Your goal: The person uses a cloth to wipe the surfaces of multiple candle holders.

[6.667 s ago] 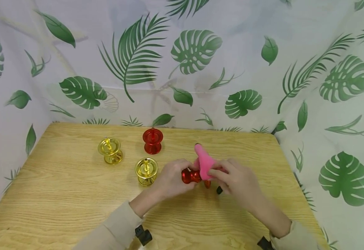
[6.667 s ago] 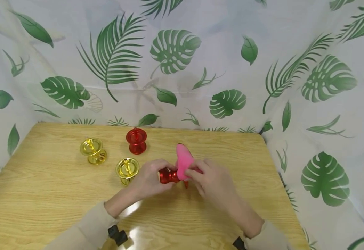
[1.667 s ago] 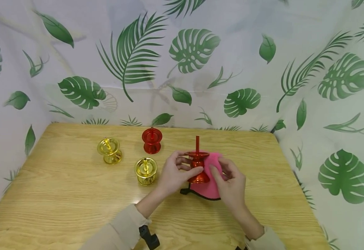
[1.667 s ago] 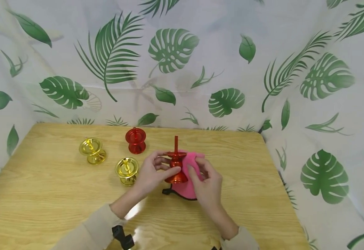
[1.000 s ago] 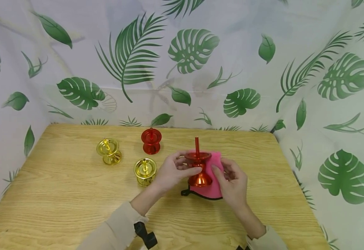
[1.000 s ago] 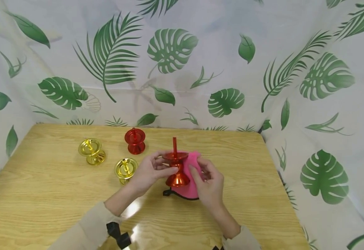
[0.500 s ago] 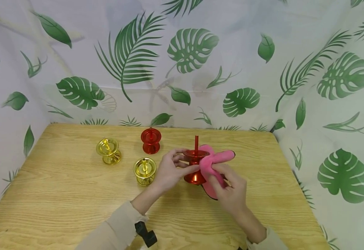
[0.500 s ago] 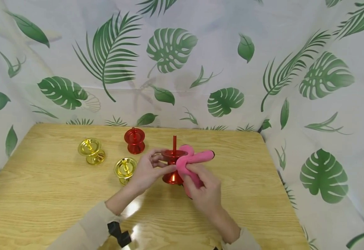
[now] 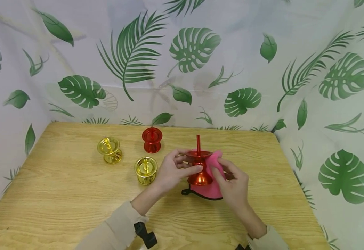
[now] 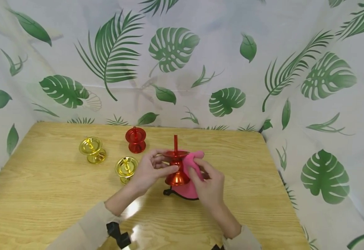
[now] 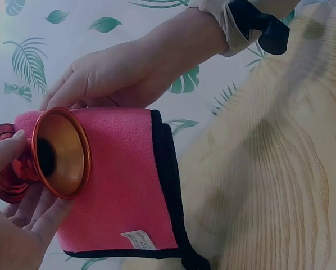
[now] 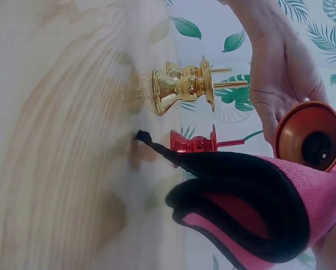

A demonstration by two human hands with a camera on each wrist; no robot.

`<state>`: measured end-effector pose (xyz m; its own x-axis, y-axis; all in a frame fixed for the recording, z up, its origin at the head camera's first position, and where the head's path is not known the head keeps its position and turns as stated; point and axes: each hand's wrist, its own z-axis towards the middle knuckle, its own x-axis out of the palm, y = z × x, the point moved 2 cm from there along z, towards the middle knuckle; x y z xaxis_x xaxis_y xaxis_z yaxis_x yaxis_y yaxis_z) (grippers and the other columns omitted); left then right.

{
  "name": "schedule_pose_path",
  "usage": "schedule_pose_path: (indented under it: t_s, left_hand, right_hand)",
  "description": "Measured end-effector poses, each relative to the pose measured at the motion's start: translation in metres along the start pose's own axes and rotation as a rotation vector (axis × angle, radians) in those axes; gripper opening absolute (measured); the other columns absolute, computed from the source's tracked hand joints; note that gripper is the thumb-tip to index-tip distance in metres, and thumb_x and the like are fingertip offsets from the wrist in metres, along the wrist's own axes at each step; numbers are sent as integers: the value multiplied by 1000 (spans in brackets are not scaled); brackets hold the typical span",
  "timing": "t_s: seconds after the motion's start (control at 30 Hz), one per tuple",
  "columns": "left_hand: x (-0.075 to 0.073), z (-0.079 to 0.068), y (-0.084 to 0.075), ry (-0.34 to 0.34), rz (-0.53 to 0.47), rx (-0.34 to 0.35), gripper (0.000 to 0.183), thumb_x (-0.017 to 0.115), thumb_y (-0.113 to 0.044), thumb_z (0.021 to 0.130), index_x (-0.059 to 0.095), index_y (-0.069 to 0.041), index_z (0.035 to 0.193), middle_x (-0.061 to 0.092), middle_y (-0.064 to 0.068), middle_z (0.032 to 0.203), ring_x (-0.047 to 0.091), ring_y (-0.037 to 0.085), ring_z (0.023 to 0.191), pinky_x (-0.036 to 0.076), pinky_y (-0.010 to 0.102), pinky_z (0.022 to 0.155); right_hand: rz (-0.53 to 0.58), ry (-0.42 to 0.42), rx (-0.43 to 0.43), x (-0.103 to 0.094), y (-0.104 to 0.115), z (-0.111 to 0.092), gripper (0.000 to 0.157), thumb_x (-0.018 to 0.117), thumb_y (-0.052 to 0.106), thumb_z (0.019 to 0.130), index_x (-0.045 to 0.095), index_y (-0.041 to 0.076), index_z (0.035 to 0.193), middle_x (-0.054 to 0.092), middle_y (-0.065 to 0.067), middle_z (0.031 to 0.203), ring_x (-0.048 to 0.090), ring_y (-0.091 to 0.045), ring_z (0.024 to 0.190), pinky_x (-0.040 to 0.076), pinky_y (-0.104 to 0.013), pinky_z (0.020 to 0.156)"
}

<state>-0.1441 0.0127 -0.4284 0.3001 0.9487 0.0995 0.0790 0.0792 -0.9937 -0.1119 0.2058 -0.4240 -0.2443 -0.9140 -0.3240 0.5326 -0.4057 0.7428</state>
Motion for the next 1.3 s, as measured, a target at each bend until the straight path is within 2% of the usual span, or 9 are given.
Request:
schedule_pose_path:
  t_s: [0.17, 0.33, 0.4, 0.6, 0.8, 0.93, 1.07, 1.2, 1.3]
  left_hand:
    - [1, 1, 3, -36, 8, 7, 56, 82, -19, 77, 53, -13, 125, 69, 11, 114, 63, 16, 89, 55, 27, 74]
    - [3, 1, 3, -40, 39, 29, 56, 80, -23, 80, 50, -14, 125, 68, 10, 115, 62, 16, 91, 54, 28, 75]
    - [4, 0, 2, -17, 34, 23, 55, 77, -23, 83, 47, -13, 127, 67, 11, 117, 62, 16, 93, 55, 28, 77]
    - [2, -3, -1, 99, -92, -22, 56, 70, -17, 88, 37, -13, 134, 65, 18, 124, 68, 15, 97, 57, 31, 85]
    - [-1, 0, 1, 134, -92, -44, 54, 73, -21, 86, 50, -16, 135, 66, 11, 124, 66, 13, 99, 57, 28, 85]
    - [-1, 3, 5, 110, -69, -52, 52, 75, -22, 84, 55, -17, 132, 67, 10, 121, 65, 13, 96, 57, 27, 81]
    - [-2, 4, 6, 50, -14, -18, 54, 78, -21, 82, 54, -15, 131, 69, 12, 116, 65, 16, 91, 56, 28, 78]
    - [-1, 5, 5, -6, 37, 9, 58, 80, -22, 80, 52, -15, 130, 70, 12, 112, 66, 18, 89, 57, 29, 75]
    - [0, 7, 6, -34, 67, 15, 60, 81, -23, 78, 52, -16, 130, 70, 11, 110, 67, 18, 89, 58, 30, 74]
  right_hand:
    - [8, 15, 13, 2, -4, -1, 25, 70, -5, 83, 71, 1, 106, 73, -20, 100, 68, 5, 89, 55, -14, 62]
    - [-20, -19, 23, 3, -4, -2, 24, 71, -5, 82, 71, 1, 106, 74, -19, 100, 68, 8, 89, 55, -13, 63]
    - [-17, -32, 31, 3, -3, -2, 24, 71, -5, 82, 71, 1, 106, 73, -20, 101, 68, 8, 89, 55, -13, 64]
    - [33, -56, 47, 3, -3, -1, 25, 70, -6, 83, 71, -2, 107, 73, -23, 98, 68, 6, 87, 55, -13, 64]
    - [96, -22, 59, 3, -6, 0, 26, 67, -10, 83, 69, -5, 108, 71, -26, 100, 70, 3, 89, 57, -17, 65]
    - [101, 1, 85, 3, -7, 1, 27, 67, -9, 84, 68, -5, 110, 71, -26, 103, 70, 2, 90, 57, -19, 66]
    - [31, -4, 68, 1, -4, 1, 26, 69, -6, 83, 71, 0, 108, 73, -21, 101, 69, 4, 85, 56, -16, 65]
    - [-45, -1, -24, -1, 7, 3, 25, 72, -7, 80, 73, 4, 103, 74, -14, 97, 67, 0, 83, 55, -13, 64]
    - [-96, 10, -139, -1, 17, 2, 27, 75, -7, 76, 73, 5, 101, 74, -12, 96, 66, -5, 81, 53, -11, 66]
